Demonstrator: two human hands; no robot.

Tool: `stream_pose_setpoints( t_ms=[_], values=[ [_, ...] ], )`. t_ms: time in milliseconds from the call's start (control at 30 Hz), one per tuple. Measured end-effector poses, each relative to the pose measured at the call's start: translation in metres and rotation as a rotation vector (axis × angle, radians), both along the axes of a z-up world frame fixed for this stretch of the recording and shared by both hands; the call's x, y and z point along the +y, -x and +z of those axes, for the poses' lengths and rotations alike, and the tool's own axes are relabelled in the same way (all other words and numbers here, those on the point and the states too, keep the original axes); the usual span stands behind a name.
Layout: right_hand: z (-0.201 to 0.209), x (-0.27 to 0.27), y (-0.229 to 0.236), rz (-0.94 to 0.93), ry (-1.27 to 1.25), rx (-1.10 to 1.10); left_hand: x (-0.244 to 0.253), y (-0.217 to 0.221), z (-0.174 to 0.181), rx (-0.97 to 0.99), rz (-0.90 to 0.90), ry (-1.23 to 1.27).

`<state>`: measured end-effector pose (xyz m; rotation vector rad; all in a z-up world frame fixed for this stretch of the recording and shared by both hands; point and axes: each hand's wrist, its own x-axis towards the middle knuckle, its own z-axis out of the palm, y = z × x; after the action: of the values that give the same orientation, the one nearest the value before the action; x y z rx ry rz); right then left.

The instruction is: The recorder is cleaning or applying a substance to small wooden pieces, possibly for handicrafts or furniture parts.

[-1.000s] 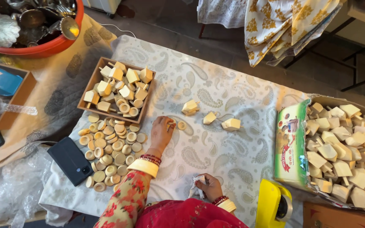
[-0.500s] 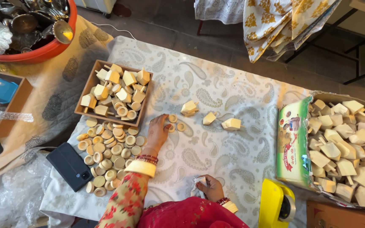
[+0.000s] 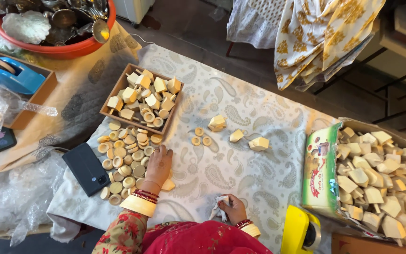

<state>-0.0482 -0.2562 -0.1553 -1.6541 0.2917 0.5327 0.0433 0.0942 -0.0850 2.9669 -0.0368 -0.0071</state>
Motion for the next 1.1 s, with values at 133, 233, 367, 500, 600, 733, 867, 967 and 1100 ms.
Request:
stream_pose_setpoints(
  t_ms=[133, 233, 367, 500, 600, 733, 867, 967, 1100],
  values=[
    [-0.010, -0.002, -0.002, 0.015, -0.030, -0.083, -0.006, 0.006, 0.028, -0.054, -0.005, 0.099],
    [-0.021, -0.005, -0.002, -0.052, -0.149, -0.059, -0.022, 0.012, 0.046, -0.306, 0.003, 0.624],
    [0.000, -0.004, -0.014, -0.122, -0.241, 0.055, -0.040, 0.012, 0.042, -0.033, 0.127, 1.485],
    [0.103, 0.030, -0.021, -0.072, -0.218, -0.272, -0.053, 0.034, 0.079, 0.373, 0.104, 2.035],
    [0.194, 0.067, -0.020, 0.006, -0.160, -0.600, -0.068, 0.047, 0.082, 0.532, 0.108, 2.204],
    [0.263, 0.106, -0.007, 0.034, 0.389, -0.973, -0.085, 0.057, 0.071, 0.557, 0.011, 2.284],
    [0.272, 0.109, -0.001, 0.247, 0.501, -1.384, -0.079, 0.065, 0.081, 0.577, 0.040, 2.350],
    [0.281, 0.109, 0.005, 0.386, 0.515, -1.538, -0.072, 0.076, 0.102, 0.654, 0.041, 2.339],
    [0.259, 0.108, 0.009, 0.212, 0.459, -1.420, -0.080, 0.082, 0.103, 0.607, 0.025, 2.263]
  ],
)
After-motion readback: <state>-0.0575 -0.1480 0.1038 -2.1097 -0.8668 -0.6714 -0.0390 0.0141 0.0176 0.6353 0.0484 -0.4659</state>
